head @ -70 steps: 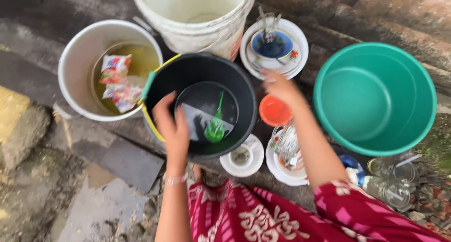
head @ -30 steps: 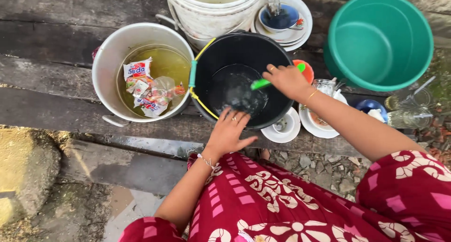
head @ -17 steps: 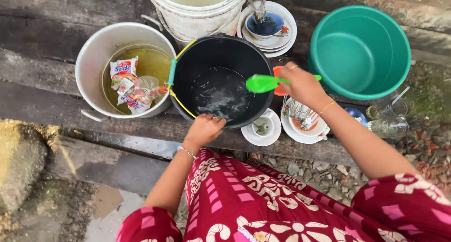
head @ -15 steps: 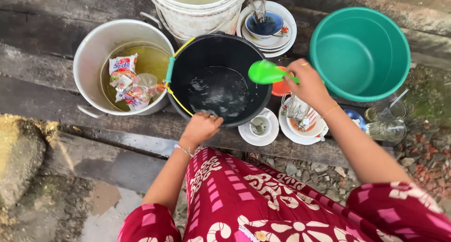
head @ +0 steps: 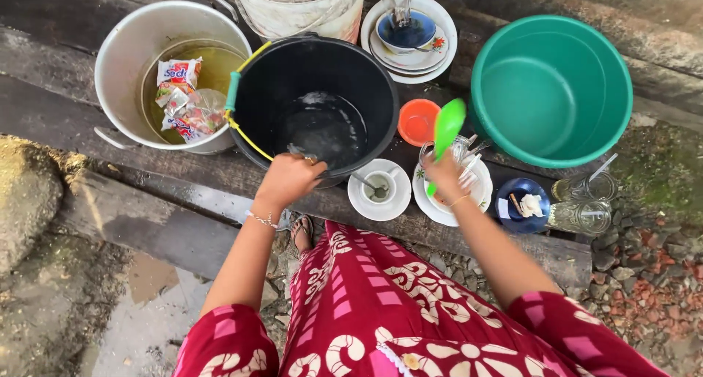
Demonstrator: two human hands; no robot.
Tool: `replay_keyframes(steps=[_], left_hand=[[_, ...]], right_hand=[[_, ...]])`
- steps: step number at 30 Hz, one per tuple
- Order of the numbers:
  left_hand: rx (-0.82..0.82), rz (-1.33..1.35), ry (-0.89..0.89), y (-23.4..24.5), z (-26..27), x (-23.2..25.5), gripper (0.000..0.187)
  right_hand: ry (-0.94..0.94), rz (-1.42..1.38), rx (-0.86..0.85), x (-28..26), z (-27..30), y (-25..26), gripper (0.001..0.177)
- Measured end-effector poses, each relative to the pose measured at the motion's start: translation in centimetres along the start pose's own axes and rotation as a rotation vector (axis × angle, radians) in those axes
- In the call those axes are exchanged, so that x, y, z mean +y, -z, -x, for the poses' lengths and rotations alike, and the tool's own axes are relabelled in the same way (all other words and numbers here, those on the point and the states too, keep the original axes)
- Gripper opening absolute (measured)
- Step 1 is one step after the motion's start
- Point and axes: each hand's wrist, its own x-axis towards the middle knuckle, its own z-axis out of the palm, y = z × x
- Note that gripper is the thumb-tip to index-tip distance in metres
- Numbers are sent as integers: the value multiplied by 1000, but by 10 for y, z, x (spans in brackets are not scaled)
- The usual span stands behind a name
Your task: Washing and rinsing a variety of plates, bowls, and utensils at an outdoor washing station.
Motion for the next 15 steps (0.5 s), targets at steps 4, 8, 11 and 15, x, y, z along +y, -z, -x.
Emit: replay_keyframes(steps=[4,8,11,15], left_hand=[[3,24,73,0,8,12,25],[4,50,168,-4,14,32,25],[10,42,231,-5,22,46,24],[50,29,373,0,35,69,21]], right_hand=[[368,317,190,79,56,-49,44],[333,364,47,109,90,-66,55],[323,315,26,121,90,-75,65],[12,94,-68,85,89,-71,73]])
